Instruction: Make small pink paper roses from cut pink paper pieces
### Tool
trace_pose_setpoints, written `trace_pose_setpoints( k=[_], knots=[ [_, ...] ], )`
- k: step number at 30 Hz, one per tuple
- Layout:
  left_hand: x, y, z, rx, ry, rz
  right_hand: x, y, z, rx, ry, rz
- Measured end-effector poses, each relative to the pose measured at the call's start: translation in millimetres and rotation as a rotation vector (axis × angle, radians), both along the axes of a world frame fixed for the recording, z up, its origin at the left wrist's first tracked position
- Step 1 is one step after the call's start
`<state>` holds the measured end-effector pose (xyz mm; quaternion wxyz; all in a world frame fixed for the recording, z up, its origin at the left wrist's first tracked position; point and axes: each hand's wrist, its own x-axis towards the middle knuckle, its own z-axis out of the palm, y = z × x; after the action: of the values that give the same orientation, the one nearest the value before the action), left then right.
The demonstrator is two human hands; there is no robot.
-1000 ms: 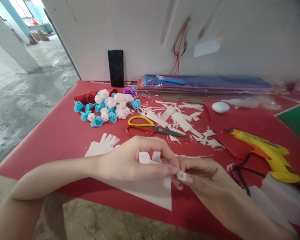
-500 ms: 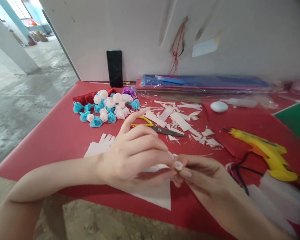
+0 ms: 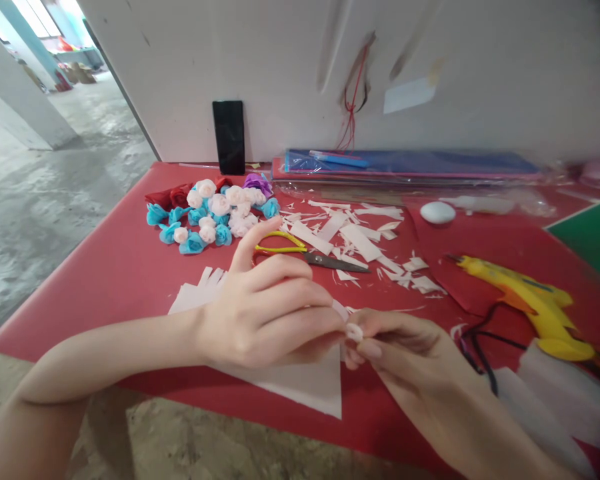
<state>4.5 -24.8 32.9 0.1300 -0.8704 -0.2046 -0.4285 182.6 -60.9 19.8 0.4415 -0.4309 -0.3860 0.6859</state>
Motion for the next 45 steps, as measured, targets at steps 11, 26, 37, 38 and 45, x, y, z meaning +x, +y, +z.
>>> trace_pose_setpoints(
  k=[11,26,37,38,45],
  knots=[
    [0.1,-0.4,0.7,0.073,0.038,0.048,-1.1,-1.3,-1.6,-0.047,0.055,-0.017],
    [1.6,-2.6,0.5,0.085,0.025,-0.008,-2.8,-6.3,0.7,-0.093,0.037,-0.053],
    [3.2,-8.1,0.5,-0.07,-0.012,-0.084,-2.7,-5.2,-0.8,-0.059,0.014,-0.075],
    [3.0,-7.5,3.3,-0.123,-0.035,-0.089,-2.3,-4.6,-0.5,-0.071,0.018,-0.072],
    [0.9,5.5,18.1,-0.931,-0.04,-0.313,-1.6,-0.1,0.8,-0.179,0.096,0.084]
  ],
)
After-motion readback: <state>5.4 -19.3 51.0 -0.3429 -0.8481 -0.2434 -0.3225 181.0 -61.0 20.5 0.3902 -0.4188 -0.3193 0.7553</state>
